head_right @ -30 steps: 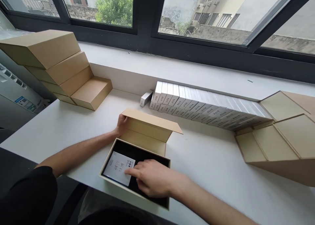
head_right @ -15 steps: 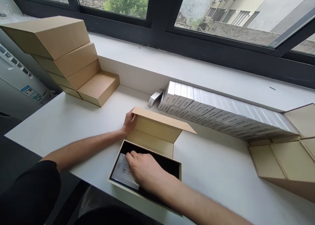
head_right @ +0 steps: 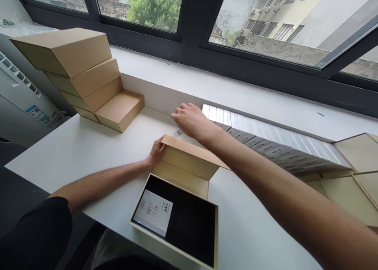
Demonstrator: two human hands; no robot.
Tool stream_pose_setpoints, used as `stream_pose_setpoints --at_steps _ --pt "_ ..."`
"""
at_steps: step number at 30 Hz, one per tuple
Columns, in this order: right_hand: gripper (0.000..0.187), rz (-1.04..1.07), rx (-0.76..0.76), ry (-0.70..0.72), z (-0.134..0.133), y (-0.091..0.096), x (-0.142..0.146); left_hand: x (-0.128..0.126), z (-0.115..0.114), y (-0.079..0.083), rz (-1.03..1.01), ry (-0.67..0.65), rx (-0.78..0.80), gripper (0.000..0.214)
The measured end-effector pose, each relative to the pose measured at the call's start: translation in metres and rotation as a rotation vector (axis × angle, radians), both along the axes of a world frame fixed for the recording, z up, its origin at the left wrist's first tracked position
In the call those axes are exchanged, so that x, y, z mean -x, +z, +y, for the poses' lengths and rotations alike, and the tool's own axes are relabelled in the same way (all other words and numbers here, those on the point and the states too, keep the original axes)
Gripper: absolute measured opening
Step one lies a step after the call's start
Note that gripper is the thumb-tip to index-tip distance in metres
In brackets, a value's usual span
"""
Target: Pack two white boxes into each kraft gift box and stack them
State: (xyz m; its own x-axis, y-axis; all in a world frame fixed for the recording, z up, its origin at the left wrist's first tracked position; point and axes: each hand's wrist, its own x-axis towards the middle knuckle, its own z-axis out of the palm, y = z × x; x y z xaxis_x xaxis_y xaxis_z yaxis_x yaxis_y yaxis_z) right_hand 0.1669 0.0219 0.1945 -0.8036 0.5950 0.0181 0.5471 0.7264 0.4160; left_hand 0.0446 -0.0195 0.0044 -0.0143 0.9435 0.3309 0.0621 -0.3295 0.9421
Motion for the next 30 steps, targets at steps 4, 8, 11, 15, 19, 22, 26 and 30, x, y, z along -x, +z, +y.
stream_pose_setpoints --at_steps 4,8,11,15,19,22,26,30 --pt "0.011 -0.273 0.000 -0.020 0.057 -0.048 0.003 -0.001 0.000 0.003 -0.005 0.003 -0.011 0.052" --pt "0.015 -0.270 0.035 0.004 0.063 -0.053 -0.001 -0.001 0.001 0.002 -0.006 0.005 -0.034 0.053" --pt "0.023 -0.112 -0.002 0.031 0.048 -0.024 -0.017 -0.001 0.003 -0.001 -0.011 0.011 -0.040 0.052" --pt "0.024 0.257 0.013 0.125 -0.004 0.016 -0.057 -0.001 0.003 -0.004 -0.021 -0.009 -0.030 0.047" --pt "0.022 0.392 0.035 0.172 -0.083 0.023 -0.097 0.001 0.002 -0.006 -0.040 0.002 -0.025 0.048" --pt "0.029 0.453 0.049 0.212 -0.141 0.013 -0.116 0.003 0.001 -0.009 -0.045 0.029 -0.021 0.049" --pt "0.032 0.610 0.377 0.057 -0.198 0.004 -0.121 0.005 0.001 -0.012 -0.032 0.084 -0.001 0.051" --pt "0.023 0.782 0.665 -0.196 -0.213 0.002 -0.113 0.007 -0.001 -0.011 -0.027 0.100 0.001 0.052"
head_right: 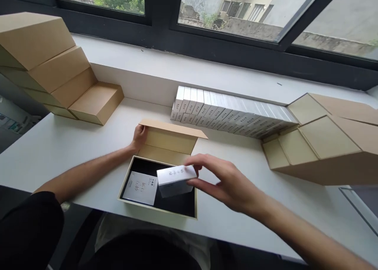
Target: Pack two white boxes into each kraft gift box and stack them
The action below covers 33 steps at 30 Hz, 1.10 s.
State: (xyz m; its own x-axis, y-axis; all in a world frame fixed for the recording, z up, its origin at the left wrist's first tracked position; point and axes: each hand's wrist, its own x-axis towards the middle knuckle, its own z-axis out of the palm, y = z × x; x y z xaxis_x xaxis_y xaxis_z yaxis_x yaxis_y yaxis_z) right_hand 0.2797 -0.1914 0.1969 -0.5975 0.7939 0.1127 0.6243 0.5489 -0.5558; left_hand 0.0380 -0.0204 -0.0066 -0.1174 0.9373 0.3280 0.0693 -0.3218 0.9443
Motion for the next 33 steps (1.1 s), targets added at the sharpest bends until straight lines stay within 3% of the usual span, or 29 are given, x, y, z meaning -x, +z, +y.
stream_pose_setpoints --at_steps 3,5,9,14,17,20,23,26,30,33 --pt "0.024 -0.067 0.200 0.112 0.011 -0.010 0.010 0.001 -0.001 0.002 -0.002 -0.002 -0.003 0.051" --pt "0.027 -0.162 0.251 0.208 0.020 -0.025 0.020 0.001 -0.001 0.003 0.001 -0.003 -0.008 0.052" --pt "0.034 -0.426 0.150 0.365 0.024 -0.063 0.039 0.001 -0.002 0.004 0.008 0.005 -0.027 0.053" --pt "0.039 -0.648 0.010 0.389 0.005 -0.099 0.045 0.001 -0.002 0.003 -0.005 0.025 -0.026 0.053" --pt "0.041 -0.603 -0.068 0.382 -0.005 -0.094 0.039 0.000 -0.002 0.001 -0.009 0.027 -0.012 0.052" --pt "0.037 -0.505 -0.163 0.356 0.005 -0.064 0.033 -0.001 -0.001 -0.001 -0.012 0.029 0.016 0.049" --pt "0.029 -0.421 -0.333 0.217 0.051 -0.023 0.028 -0.003 0.000 -0.004 -0.028 0.021 0.024 0.046" --pt "0.030 -0.503 -0.576 0.058 0.127 0.000 0.026 -0.004 0.001 -0.005 -0.022 0.012 0.013 0.044" --pt "0.044 -0.799 -0.714 0.093 0.219 -0.011 0.026 -0.005 0.001 -0.003 0.001 0.002 0.009 0.043" --pt "0.035 -0.896 -0.717 0.220 0.249 -0.024 0.029 -0.006 0.002 0.000 0.014 -0.019 -0.011 0.043"
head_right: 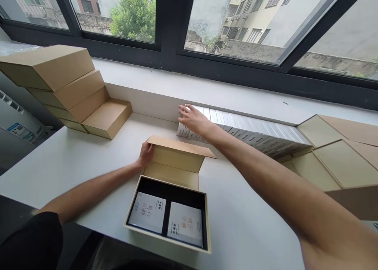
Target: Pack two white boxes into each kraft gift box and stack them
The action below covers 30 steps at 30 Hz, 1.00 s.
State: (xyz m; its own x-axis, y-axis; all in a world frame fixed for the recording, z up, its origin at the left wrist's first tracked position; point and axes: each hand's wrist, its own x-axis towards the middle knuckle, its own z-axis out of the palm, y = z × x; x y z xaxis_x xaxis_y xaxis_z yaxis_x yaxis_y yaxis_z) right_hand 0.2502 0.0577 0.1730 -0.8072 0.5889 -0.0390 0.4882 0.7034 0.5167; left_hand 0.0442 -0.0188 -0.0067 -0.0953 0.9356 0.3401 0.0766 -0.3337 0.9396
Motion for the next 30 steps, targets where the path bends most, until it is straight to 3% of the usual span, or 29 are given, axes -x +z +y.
stream_pose_setpoints --at_steps 3,7,9,12,14,16,19,21,25,30 --pt "0.032 0.156 0.042 0.061 -0.003 -0.001 0.003 -0.001 0.001 0.002 0.007 -0.016 -0.019 0.045" --pt "0.029 0.906 0.113 -0.191 -0.043 0.014 0.004 -0.001 0.001 0.003 0.000 -0.022 -0.018 0.050" --pt "0.035 1.248 0.277 -0.343 -0.072 0.024 0.004 -0.001 0.001 0.002 0.002 -0.020 -0.018 0.052" --pt "0.033 1.461 0.566 -0.435 -0.123 0.035 0.002 0.000 0.001 0.000 0.009 -0.009 -0.017 0.054" --pt "0.026 1.467 0.672 -0.369 -0.158 0.031 0.001 0.001 0.001 -0.001 0.013 0.001 -0.009 0.054" --pt "0.024 1.363 0.691 -0.174 -0.191 0.015 0.001 0.002 0.001 -0.002 0.018 0.016 0.002 0.054" --pt "0.032 1.047 0.600 0.201 -0.227 -0.021 0.001 0.003 0.000 -0.002 0.027 0.038 -0.001 0.055" --pt "0.031 0.846 0.548 0.331 -0.239 -0.043 0.001 0.004 0.000 -0.001 0.034 0.047 -0.011 0.056" --pt "0.025 0.631 0.634 0.305 -0.246 -0.070 0.004 0.005 -0.001 0.002 0.045 0.058 -0.029 0.055" --pt "0.048 0.571 0.923 0.155 -0.243 -0.079 0.021 0.005 -0.001 0.002 0.034 0.066 -0.034 0.056"
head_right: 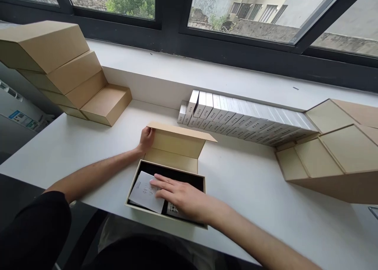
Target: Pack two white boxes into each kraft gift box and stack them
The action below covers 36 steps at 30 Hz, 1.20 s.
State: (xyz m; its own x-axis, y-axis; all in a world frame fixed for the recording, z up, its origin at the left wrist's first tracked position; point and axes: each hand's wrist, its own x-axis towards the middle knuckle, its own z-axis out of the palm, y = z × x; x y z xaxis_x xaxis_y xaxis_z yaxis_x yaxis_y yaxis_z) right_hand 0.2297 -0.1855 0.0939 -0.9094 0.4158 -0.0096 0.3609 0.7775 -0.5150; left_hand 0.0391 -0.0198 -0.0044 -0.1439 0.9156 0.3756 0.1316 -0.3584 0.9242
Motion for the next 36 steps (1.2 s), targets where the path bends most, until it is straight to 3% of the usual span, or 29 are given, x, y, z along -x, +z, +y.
stream_pose_setpoints --at_steps 4,8,11,13,15,17,20,21,23,26,29,33,36 --pt "0.065 0.021 0.154 0.007 0.006 -0.004 0.023 0.000 0.000 -0.001 0.016 -0.008 0.022 0.057" --pt "0.066 -0.015 0.124 0.084 0.005 0.003 0.035 -0.001 -0.001 -0.002 0.023 -0.041 0.038 0.057" --pt "0.057 0.137 -0.133 0.169 0.009 0.029 0.033 -0.002 -0.001 -0.001 0.015 -0.073 0.060 0.056" --pt "0.045 0.332 -0.366 0.146 0.029 0.055 0.030 -0.003 -0.001 0.000 0.016 -0.113 0.067 0.055" --pt "0.039 0.395 -0.577 0.006 0.068 0.079 0.026 -0.003 0.000 0.001 0.023 -0.148 0.065 0.053" --pt "0.034 0.114 -0.757 -0.131 0.122 0.090 0.024 -0.004 0.000 0.001 0.031 -0.156 0.062 0.054" --pt "0.025 -0.558 -0.841 -0.157 0.200 0.075 0.020 -0.005 0.001 0.000 0.039 -0.144 0.055 0.056" --pt "0.023 -0.713 -0.841 -0.161 0.219 0.064 0.019 -0.005 0.002 0.000 0.040 -0.149 0.052 0.056" --pt "0.018 -0.828 -0.834 -0.160 0.246 0.043 0.019 -0.006 0.002 0.000 0.043 -0.157 0.041 0.057" --pt "0.014 -0.810 -0.819 -0.149 0.262 0.021 0.022 -0.008 0.003 0.002 0.048 -0.165 0.020 0.057" --pt "0.018 -0.742 -0.772 -0.119 0.266 0.016 0.029 -0.008 0.004 0.004 0.045 -0.169 0.003 0.057" --pt "0.026 -0.570 -0.707 -0.133 0.272 0.029 0.045 -0.009 0.004 0.006 0.048 -0.166 -0.001 0.057" --pt "0.030 -0.439 -0.703 -0.256 0.275 0.053 0.061 -0.009 0.004 0.005 0.040 -0.167 -0.001 0.055"
